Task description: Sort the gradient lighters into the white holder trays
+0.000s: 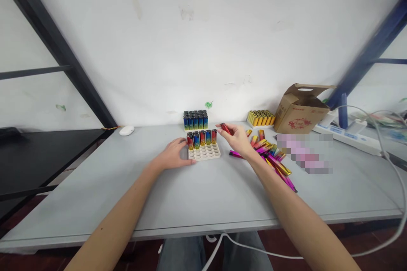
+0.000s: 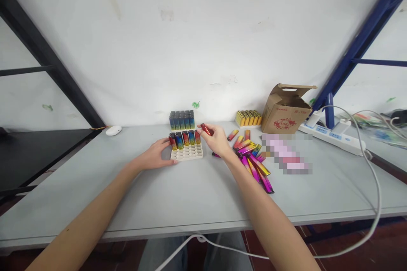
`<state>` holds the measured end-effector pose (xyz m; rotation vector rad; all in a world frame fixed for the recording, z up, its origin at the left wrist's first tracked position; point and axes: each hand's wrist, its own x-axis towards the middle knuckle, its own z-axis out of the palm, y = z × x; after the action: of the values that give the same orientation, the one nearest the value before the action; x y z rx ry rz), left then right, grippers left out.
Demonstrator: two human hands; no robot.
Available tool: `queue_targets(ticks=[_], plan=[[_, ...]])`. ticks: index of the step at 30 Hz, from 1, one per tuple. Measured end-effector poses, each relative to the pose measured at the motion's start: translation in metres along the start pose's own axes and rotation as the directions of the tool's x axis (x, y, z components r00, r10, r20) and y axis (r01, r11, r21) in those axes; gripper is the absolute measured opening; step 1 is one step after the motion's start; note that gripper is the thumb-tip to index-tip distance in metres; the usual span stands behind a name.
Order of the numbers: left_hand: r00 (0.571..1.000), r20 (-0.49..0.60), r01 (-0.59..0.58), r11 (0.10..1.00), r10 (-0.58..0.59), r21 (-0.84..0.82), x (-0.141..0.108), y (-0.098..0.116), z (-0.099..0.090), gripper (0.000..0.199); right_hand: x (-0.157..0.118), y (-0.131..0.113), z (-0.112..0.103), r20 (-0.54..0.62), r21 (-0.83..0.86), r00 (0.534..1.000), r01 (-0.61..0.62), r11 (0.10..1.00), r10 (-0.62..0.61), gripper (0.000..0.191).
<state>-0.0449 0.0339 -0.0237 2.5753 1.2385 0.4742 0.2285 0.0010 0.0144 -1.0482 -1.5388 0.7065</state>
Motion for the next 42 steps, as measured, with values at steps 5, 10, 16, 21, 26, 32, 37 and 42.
queue_targets(ticks=[5,10,16,21,26,32,37,42], plan=[[1.0,0.013,0.007,1.0,-0.007,0.002,-0.001,0.001,-0.001,0.081,-0.005,-0.006,0.004,0.149,0.144,0.988,0.007,0.99,-0.029,0.034],[0.999,0.02,0.036,0.999,-0.036,-0.008,-0.002,0.007,-0.005,0.081,-0.008,-0.014,0.008,0.157,0.186,0.987,-0.054,0.981,0.024,0.043],[1.0,0.02,0.017,1.0,-0.017,-0.004,-0.002,0.007,-0.004,0.081,-0.006,-0.011,0.011,0.179,0.37,0.982,-0.131,0.92,0.068,0.039],[1.0,0.003,0.01,1.0,-0.01,-0.022,-0.002,0.005,-0.003,0.081,-0.007,-0.009,0.015,0.233,0.386,0.965,-0.205,0.9,0.12,0.042],[1.0,-0.009,-0.006,1.0,0.006,-0.018,-0.001,0.004,-0.001,0.08,-0.006,-0.007,0.015,0.261,0.476,0.948,-0.292,0.829,0.184,0.04],[1.0,0.02,0.009,1.0,-0.009,-0.001,-0.001,0.007,-0.003,0.081,-0.004,-0.003,0.017,0.303,0.529,0.891,-0.452,0.718,0.338,0.036],[1.0,0.021,0.02,1.0,-0.02,-0.002,-0.002,0.009,-0.004,0.081,-0.007,-0.006,0.023,0.314,0.532,0.883,-0.468,0.706,0.349,0.035],[1.0,0.027,0.005,1.0,-0.006,0.02,-0.001,0.008,-0.003,0.08,-0.012,-0.015,0.026,0.316,0.518,0.879,-0.476,0.711,0.358,0.035]])
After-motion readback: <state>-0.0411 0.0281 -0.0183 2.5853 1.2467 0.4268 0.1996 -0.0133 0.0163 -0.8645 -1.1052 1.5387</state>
